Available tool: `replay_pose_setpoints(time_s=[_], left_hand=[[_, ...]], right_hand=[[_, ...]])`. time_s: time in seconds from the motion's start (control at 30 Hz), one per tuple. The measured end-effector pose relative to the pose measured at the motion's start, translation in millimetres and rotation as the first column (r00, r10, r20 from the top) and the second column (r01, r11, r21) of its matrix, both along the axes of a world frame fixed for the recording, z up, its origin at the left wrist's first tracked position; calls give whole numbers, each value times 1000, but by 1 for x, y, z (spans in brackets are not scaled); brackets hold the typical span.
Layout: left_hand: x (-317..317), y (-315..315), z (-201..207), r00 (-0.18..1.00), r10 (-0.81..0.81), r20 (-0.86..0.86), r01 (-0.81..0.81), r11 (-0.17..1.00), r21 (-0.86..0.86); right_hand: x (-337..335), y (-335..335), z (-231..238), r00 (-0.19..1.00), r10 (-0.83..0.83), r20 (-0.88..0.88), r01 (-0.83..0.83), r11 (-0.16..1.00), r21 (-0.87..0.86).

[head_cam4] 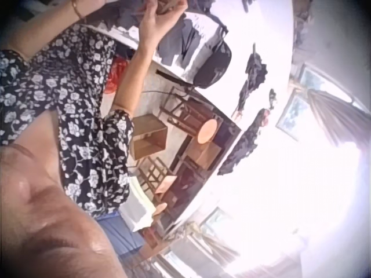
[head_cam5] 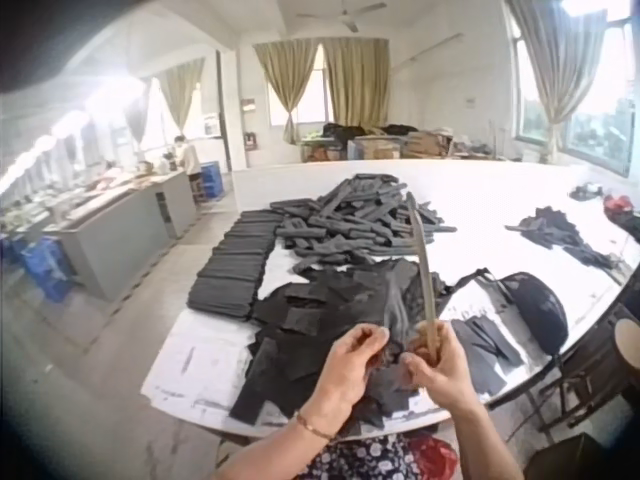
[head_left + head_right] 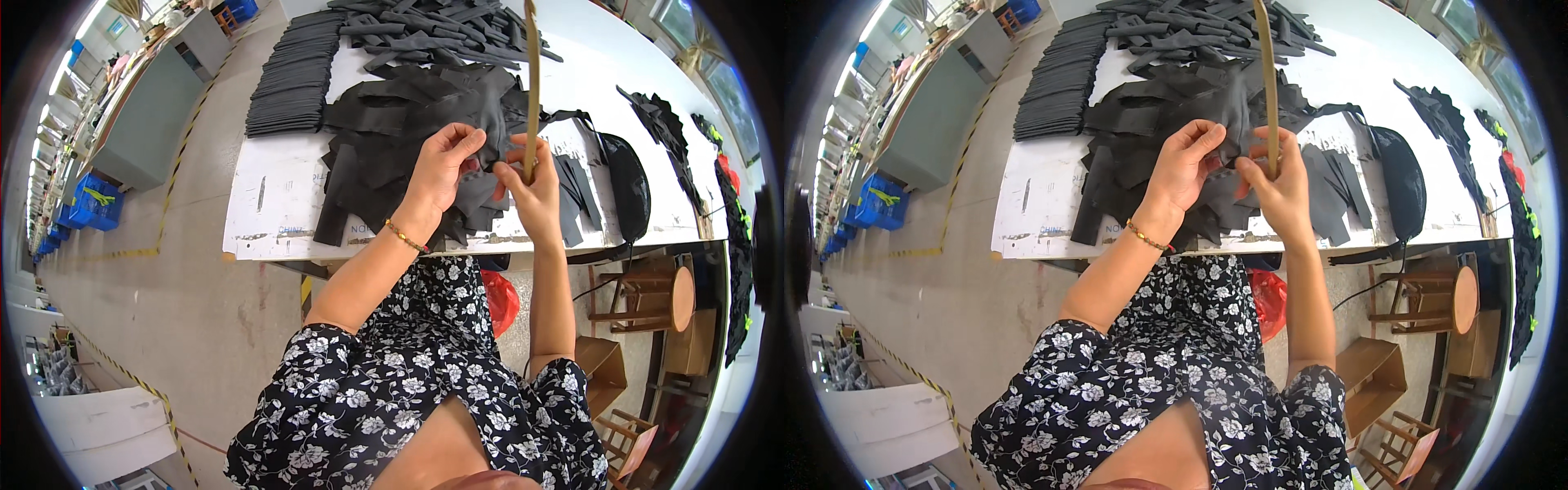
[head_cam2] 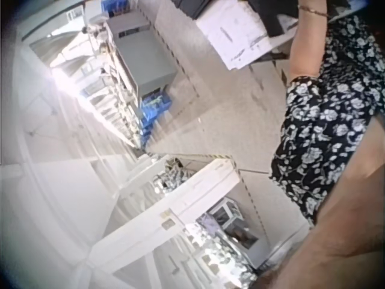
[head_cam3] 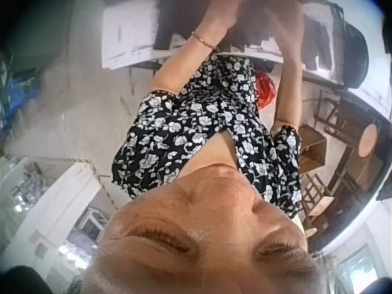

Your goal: The person sits at a workbench in a factory setting and repeatedly picks up small black fabric pieces. Using a thin wooden stick, they insert the stick into the fabric pieces to shape or align them, then place the finished items onto a growing pile on the table.

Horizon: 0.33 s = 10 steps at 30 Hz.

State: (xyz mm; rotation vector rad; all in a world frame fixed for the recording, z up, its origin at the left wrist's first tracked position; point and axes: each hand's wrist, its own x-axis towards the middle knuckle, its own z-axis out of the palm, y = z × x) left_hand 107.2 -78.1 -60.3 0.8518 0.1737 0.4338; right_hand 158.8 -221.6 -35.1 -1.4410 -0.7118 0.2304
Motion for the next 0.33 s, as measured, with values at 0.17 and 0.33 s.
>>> replay_pose_setpoints(time_s=[0.17, 0.33], left_hand=[[-1, 20, -12, 999, 42, 11, -43, 997, 69], [-1, 13, -18, 1000, 10, -1, -9, 993, 117]], right_hand=[[11, -11, 1, 988, 77, -135, -84, 995, -47], [16, 12, -27, 996, -30, 78, 43, 985, -166]])
